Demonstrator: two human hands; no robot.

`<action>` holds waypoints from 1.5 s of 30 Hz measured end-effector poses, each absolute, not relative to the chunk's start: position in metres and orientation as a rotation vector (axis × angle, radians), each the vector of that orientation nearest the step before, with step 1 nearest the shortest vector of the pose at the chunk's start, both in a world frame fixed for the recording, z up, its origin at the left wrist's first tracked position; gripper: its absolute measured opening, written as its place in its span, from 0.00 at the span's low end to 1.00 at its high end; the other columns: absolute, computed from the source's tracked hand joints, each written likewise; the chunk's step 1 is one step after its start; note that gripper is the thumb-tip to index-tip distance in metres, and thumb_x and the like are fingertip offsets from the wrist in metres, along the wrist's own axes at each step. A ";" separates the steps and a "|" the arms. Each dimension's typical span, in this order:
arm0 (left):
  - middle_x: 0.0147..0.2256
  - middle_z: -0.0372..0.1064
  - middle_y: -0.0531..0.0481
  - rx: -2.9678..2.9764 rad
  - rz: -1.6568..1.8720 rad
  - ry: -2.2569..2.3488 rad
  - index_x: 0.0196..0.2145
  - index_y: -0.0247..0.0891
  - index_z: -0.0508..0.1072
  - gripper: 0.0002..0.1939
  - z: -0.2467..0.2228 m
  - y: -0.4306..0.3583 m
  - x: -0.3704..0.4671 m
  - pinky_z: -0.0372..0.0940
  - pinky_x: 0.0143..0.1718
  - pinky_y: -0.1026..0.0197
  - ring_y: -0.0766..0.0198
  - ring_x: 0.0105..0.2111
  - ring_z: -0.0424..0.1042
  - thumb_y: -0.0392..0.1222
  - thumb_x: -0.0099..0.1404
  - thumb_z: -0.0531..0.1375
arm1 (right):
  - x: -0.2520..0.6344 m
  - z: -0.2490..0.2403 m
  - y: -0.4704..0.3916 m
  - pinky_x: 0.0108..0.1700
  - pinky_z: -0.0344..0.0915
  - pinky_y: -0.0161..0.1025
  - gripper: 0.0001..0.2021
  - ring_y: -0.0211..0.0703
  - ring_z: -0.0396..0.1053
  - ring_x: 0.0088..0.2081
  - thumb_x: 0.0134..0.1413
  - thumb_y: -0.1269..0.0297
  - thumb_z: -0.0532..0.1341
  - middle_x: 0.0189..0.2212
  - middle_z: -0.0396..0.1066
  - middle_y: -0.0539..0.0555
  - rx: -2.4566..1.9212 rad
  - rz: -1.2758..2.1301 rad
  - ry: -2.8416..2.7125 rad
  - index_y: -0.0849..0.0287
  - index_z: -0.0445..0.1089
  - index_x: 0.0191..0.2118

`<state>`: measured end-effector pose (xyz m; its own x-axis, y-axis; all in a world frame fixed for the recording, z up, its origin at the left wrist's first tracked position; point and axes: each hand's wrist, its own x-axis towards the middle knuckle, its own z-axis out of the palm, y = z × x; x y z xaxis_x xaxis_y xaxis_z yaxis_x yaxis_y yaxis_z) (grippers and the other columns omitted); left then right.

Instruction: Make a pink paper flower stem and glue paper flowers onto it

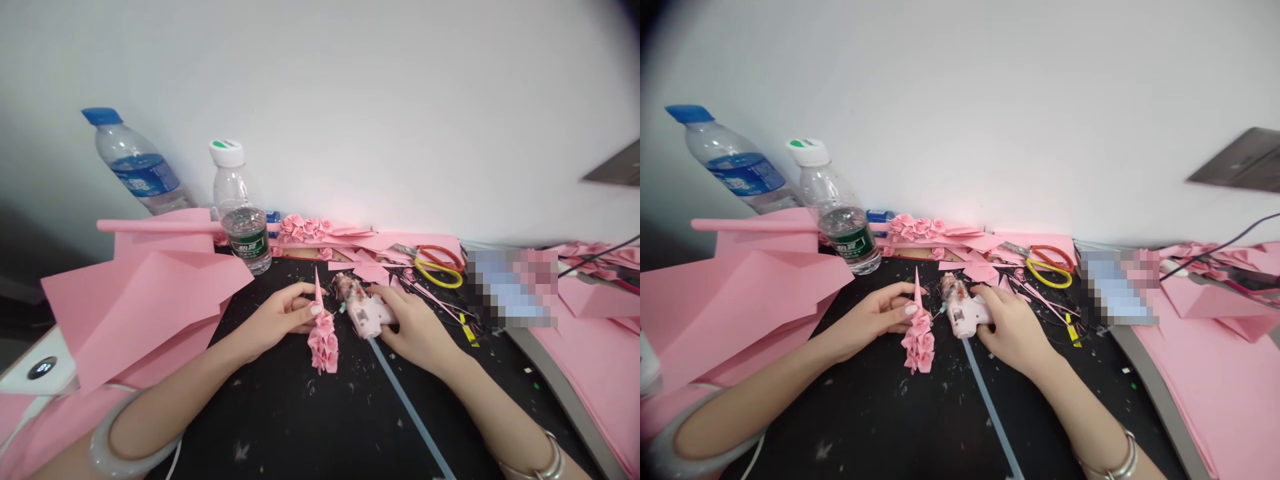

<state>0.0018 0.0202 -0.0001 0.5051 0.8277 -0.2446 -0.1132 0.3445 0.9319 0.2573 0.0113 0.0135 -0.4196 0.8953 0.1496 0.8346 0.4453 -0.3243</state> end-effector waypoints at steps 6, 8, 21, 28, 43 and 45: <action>0.33 0.73 0.51 1.038 0.746 0.859 0.46 0.39 0.68 0.17 -0.001 0.020 0.004 0.68 0.38 0.62 0.63 0.36 0.73 0.42 0.59 0.63 | 0.261 0.018 0.012 0.34 0.64 0.36 0.06 0.42 0.68 0.31 0.50 0.66 0.58 0.30 0.71 0.52 -1.329 0.704 -2.043 0.58 0.68 0.36; 0.34 0.74 0.49 1.039 0.751 0.869 0.46 0.38 0.68 0.18 -0.001 0.019 0.006 0.68 0.38 0.61 0.61 0.36 0.74 0.42 0.58 0.64 | 0.261 0.017 0.010 0.32 0.65 0.36 0.05 0.42 0.68 0.30 0.49 0.63 0.60 0.25 0.69 0.51 -1.289 0.837 -1.953 0.58 0.67 0.31; 0.33 0.77 0.47 1.172 0.854 1.013 0.44 0.36 0.71 0.20 0.005 0.014 0.011 0.67 0.37 0.61 0.60 0.33 0.75 0.41 0.54 0.66 | 0.259 0.015 0.002 0.22 0.61 0.34 0.08 0.41 0.64 0.22 0.45 0.59 0.62 0.18 0.63 0.50 -1.327 0.908 -1.959 0.57 0.68 0.24; 0.33 0.77 0.48 1.132 0.880 1.002 0.43 0.35 0.71 0.19 0.002 0.013 0.010 0.67 0.35 0.62 0.61 0.32 0.75 0.41 0.54 0.66 | 0.258 0.014 0.002 0.22 0.62 0.34 0.11 0.40 0.63 0.22 0.46 0.56 0.63 0.19 0.63 0.49 -1.331 0.842 -1.978 0.57 0.66 0.22; 0.33 0.77 0.46 1.139 0.887 1.010 0.43 0.35 0.71 0.20 0.001 0.013 0.011 0.67 0.35 0.60 0.58 0.32 0.75 0.42 0.53 0.67 | 0.258 0.013 0.003 0.23 0.60 0.34 0.10 0.38 0.60 0.21 0.46 0.57 0.62 0.19 0.62 0.49 -1.319 0.870 -2.022 0.58 0.66 0.23; 0.33 0.77 0.46 1.135 0.885 1.014 0.43 0.35 0.71 0.20 0.002 0.014 0.011 0.67 0.36 0.60 0.59 0.32 0.75 0.42 0.53 0.67 | 0.259 0.013 0.004 0.23 0.60 0.34 0.10 0.38 0.60 0.21 0.46 0.58 0.62 0.19 0.62 0.49 -1.325 0.871 -2.022 0.58 0.66 0.23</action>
<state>0.0107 0.0135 0.0021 0.3055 0.9349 -0.1805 -0.0524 0.2058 0.9772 0.2588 0.0036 0.0129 -0.3511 0.9305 0.1042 0.5636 0.2989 -0.7701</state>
